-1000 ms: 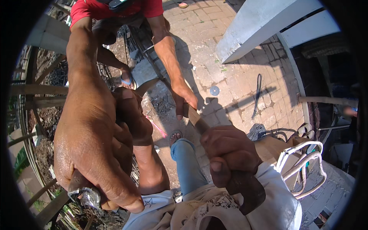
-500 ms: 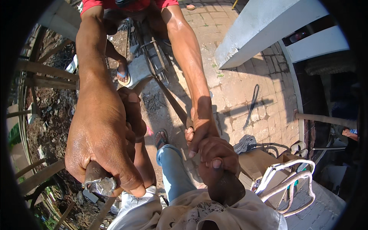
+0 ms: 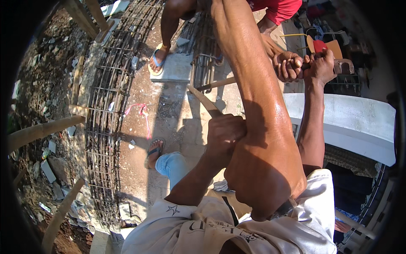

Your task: The person positions long metal rods into a manual cutting device and pulls the lever to cut them. A coworker assists by holding the rods and removing cut pieces. The person repeats this process for several rods.

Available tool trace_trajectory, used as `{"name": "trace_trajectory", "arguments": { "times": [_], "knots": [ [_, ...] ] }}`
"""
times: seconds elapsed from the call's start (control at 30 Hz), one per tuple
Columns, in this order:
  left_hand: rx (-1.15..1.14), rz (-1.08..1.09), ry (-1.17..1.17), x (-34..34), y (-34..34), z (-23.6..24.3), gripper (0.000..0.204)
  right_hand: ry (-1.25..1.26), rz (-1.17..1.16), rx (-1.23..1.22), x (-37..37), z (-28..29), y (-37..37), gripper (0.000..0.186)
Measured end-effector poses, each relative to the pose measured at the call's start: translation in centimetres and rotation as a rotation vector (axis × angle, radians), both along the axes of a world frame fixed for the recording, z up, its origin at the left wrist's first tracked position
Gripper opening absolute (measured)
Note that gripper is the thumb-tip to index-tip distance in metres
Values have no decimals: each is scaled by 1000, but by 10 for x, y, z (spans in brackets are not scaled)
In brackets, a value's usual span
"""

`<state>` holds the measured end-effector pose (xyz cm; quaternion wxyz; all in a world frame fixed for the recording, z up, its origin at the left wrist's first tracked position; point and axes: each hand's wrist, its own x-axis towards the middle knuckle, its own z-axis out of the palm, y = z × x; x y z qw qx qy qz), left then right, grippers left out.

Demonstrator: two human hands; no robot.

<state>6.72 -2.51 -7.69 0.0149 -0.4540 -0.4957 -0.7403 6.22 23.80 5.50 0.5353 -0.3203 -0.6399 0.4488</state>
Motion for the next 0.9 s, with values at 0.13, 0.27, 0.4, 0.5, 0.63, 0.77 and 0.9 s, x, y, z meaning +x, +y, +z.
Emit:
{"name": "trace_trajectory", "arguments": {
  "times": [0.13,0.27,0.4,0.5,0.63,0.77,0.9],
  "knots": [
    [-54,-2,-120,-7,-6,11,17,-106,14,298,21,-21,-18,14],
    [-85,31,-214,10,-23,33,20,-1,-221,581,31,-24,-42,19],
    [-31,34,-228,41,-26,34,24,14,-275,460,35,-17,-32,27],
    [-53,48,-364,39,-21,27,21,-81,-320,337,12,-14,10,34],
    [-47,-99,-139,6,-16,33,18,-69,-413,411,-108,-15,103,29],
    [-101,-32,-229,-3,-4,42,25,41,-354,381,-180,-43,160,26],
    [-70,3,-346,4,2,45,29,-3,-265,323,-154,-44,157,23]
  ]
}}
